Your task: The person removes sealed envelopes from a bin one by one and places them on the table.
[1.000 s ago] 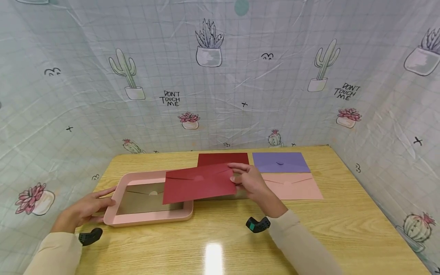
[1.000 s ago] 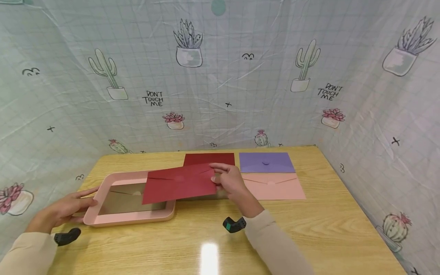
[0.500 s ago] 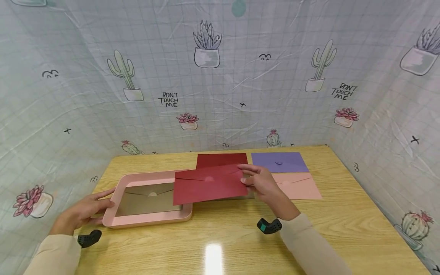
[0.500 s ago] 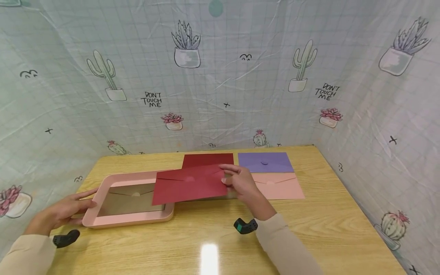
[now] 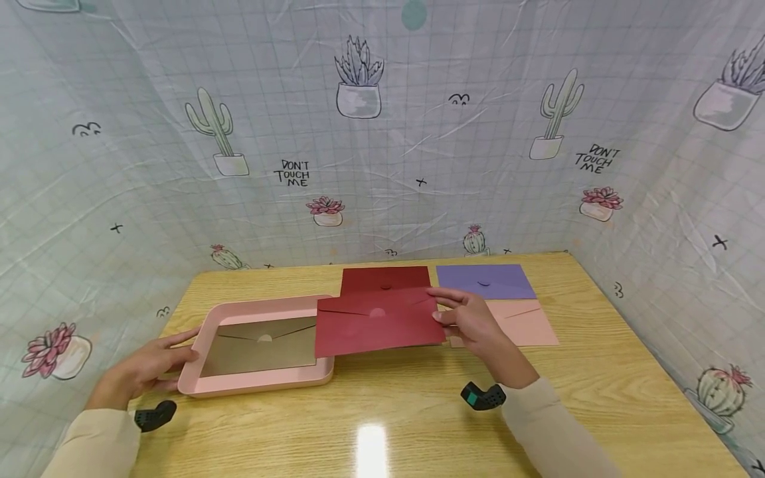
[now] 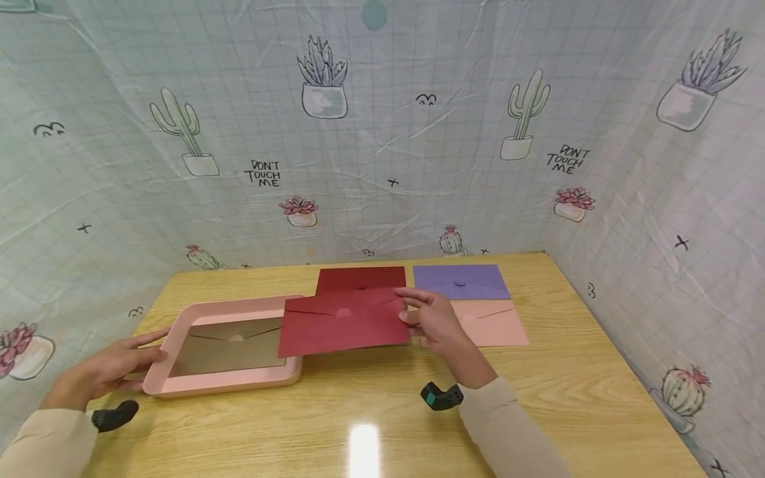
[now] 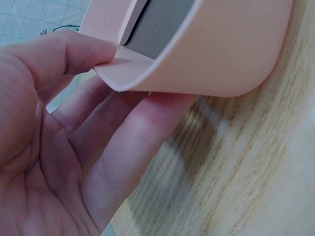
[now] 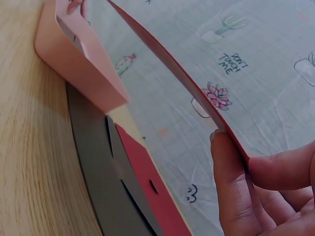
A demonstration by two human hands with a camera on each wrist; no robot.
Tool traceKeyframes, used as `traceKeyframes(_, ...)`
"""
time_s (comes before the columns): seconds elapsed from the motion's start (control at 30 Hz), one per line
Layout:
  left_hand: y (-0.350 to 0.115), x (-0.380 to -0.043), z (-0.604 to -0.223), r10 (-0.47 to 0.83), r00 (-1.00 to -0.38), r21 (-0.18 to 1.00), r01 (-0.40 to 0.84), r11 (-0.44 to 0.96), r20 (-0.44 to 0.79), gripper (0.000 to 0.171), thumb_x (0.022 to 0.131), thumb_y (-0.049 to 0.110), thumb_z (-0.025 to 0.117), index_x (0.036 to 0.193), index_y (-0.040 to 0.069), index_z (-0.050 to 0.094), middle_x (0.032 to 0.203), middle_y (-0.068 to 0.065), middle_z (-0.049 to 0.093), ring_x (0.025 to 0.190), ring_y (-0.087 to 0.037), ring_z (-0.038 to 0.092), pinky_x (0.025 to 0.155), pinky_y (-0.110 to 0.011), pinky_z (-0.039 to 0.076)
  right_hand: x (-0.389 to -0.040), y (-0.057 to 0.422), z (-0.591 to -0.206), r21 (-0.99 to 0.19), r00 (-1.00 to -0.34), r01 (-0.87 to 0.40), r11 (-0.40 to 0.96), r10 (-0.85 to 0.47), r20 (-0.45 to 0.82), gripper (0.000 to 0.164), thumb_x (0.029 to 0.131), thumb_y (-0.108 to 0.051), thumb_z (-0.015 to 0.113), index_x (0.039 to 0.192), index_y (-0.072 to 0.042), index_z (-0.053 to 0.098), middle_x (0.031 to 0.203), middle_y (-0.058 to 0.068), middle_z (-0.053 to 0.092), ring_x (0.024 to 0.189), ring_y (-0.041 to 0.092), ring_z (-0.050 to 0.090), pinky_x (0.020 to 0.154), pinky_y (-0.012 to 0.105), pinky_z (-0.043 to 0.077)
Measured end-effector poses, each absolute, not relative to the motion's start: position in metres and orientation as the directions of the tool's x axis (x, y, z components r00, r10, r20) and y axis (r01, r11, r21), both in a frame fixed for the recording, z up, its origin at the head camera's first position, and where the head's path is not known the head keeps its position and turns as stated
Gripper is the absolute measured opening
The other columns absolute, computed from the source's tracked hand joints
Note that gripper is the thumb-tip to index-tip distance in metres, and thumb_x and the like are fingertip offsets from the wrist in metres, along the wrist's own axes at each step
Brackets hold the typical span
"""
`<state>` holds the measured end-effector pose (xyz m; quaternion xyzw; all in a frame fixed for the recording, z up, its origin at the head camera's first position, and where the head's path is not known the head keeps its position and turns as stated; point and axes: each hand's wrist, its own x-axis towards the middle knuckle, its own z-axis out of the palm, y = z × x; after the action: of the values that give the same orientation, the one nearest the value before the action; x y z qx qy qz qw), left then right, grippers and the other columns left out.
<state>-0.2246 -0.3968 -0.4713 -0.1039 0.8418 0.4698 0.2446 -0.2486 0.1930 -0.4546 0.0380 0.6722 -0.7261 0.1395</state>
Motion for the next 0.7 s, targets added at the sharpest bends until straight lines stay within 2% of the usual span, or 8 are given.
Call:
traceKeyframes(0.33,-0.398,-0.225,-0.472,0.056,-0.859,0.738,-0.402,0.543,-0.509,0.083,0.105,0.029,0.060,0.167,0.010,0.007,0.143,-0.027,0.059,0.104,-0.015,0.068,0.077,-0.040,0.063,-0.245,0.211,-0.452,-0.969,-0.959,0.242,-0.055,-0.162,-0.231,0.058,0.099,0.008,0.058,0.155,-0.005,0.050,0.161,0.025,0.044,0.095,0.013,0.077,0.075,0.031,0.065)
traceKeyframes(0.7,-0.397,-0.225,-0.472,0.050,-0.860,0.732,-0.400,0.552,-0.507,0.084,0.105,0.030,0.060,0.167,0.010,0.007,0.146,-0.029,0.056,0.104,-0.014,0.068,0.077,-0.039,0.063,-0.242,0.229,-0.452,-0.971,-0.961,0.236,-0.043,-0.161,-0.227,0.059,0.099,0.007,0.058,0.156,-0.004,0.047,0.162,0.026,0.042,0.096,0.010,0.075,0.077,0.027,0.063)
